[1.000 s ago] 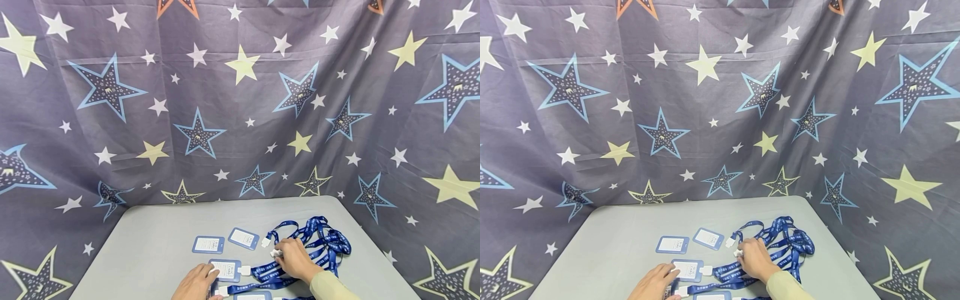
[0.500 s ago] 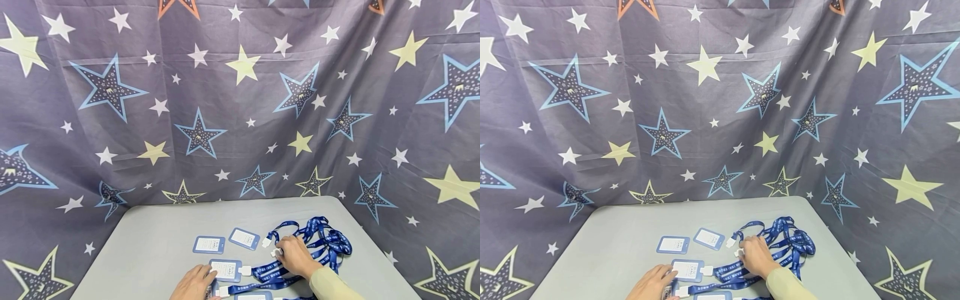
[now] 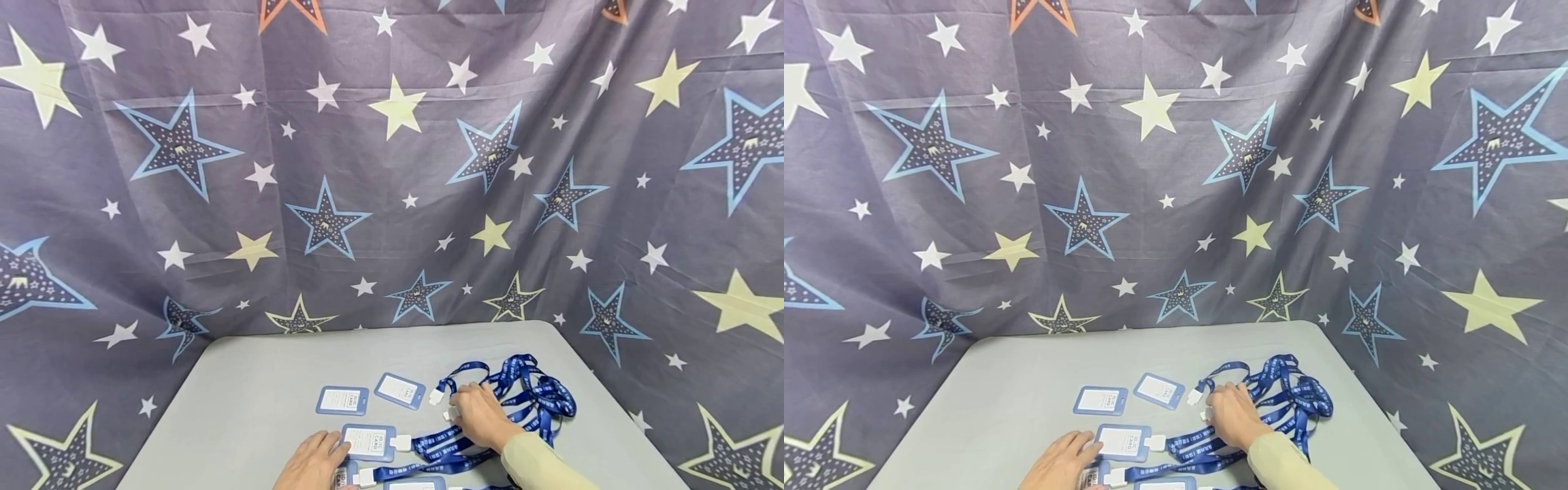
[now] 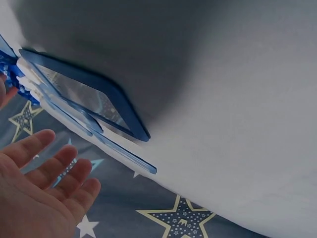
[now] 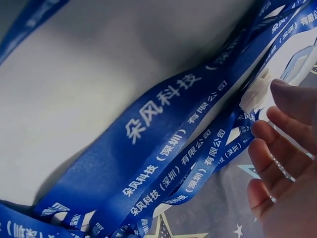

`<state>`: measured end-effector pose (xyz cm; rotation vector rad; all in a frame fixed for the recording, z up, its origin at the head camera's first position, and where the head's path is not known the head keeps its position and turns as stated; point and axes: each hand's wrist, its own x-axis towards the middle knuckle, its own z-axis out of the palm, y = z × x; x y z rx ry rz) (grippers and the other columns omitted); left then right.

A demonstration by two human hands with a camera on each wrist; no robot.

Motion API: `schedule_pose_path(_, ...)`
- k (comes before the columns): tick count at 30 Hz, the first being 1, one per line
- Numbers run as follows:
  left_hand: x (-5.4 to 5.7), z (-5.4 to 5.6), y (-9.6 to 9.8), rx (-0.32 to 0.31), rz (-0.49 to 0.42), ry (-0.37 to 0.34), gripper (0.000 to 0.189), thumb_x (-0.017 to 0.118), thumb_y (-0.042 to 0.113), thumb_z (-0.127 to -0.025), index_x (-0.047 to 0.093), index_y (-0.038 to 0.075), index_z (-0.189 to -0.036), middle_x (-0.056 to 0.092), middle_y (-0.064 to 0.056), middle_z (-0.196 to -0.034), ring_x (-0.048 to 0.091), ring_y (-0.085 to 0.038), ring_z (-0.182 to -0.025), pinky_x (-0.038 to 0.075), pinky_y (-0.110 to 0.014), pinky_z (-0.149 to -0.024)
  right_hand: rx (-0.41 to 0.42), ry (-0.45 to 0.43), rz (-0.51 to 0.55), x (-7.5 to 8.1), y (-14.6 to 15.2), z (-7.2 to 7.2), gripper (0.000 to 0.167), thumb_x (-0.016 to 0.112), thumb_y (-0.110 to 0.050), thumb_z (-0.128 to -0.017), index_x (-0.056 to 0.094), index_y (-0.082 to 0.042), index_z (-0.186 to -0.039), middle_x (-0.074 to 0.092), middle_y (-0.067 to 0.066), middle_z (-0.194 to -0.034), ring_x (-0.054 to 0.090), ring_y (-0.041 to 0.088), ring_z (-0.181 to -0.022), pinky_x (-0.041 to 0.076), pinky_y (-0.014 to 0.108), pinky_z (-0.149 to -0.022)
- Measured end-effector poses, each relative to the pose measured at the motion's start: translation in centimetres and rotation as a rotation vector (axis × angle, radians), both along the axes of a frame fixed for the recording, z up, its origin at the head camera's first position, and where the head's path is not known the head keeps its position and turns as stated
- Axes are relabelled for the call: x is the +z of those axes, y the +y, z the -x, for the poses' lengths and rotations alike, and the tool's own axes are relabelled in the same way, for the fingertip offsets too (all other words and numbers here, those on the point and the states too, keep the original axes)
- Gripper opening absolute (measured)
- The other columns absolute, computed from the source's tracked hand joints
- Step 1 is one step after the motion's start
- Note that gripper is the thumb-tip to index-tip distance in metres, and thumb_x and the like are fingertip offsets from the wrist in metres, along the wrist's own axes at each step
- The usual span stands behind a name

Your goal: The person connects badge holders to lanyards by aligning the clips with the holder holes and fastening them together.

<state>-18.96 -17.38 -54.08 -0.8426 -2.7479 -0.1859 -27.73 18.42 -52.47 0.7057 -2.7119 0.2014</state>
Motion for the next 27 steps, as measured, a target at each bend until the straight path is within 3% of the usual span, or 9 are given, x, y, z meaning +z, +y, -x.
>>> schedule_pose_path(5,-0.1,0.0,0.1,0.002,0.024,0.019,0.081,0.058,0.075,-0.088,0.07,0.003,-0.122,0.064,-0.016,-0.122,0.059,-0.034,-0.114,0.049,-0.051,-0.104,-0.009,-0.01,-0.018,-0.3,-0.2,0.1,0.021,0.084,-0.011,-0.073,0.078,-0.013,-0.094,0.068,-0.004,-0.087,0.054,0.015,-0.078,0.035,0.031,-0.069)
schedule_pose_path(12,0.0,-0.1,0.1,0.006,0.038,-0.038,0.095,0.05,0.087,-0.083,0.069,0.003,-0.123,0.064,-0.017,-0.123,0.059,-0.036,-0.115,0.048,-0.052,-0.105,-0.025,-0.012,-0.029,-0.5,-0.3,0.3,0.019,0.084,-0.012,-0.073,0.077,-0.013,-0.091,0.068,-0.003,-0.086,0.054,0.016,-0.077,0.035,0.032,-0.069)
schedule_pose_path(17,-0.2,-0.1,0.1,0.006,0.036,-0.04,0.099,0.049,0.089,-0.081,0.07,0.003,-0.123,0.064,-0.016,-0.123,0.059,-0.035,-0.115,0.049,-0.052,-0.104,-0.02,-0.015,-0.032,-0.5,-0.3,0.3,0.015,0.084,-0.011,-0.072,0.074,-0.016,-0.082,0.062,-0.007,-0.079,0.048,0.014,-0.072,0.033,0.032,-0.067)
schedule_pose_path(27,-0.1,-0.1,0.2,0.005,0.036,-0.042,0.096,0.052,0.087,-0.082,0.07,0.003,-0.123,0.064,-0.017,-0.124,0.059,-0.035,-0.116,0.049,-0.052,-0.105,-0.014,0.025,-0.068,-1.2,-0.3,0.6,0.029,0.076,0.005,-0.063,0.073,-0.017,-0.081,0.063,-0.006,-0.082,0.051,0.015,-0.074,0.035,0.033,-0.068)
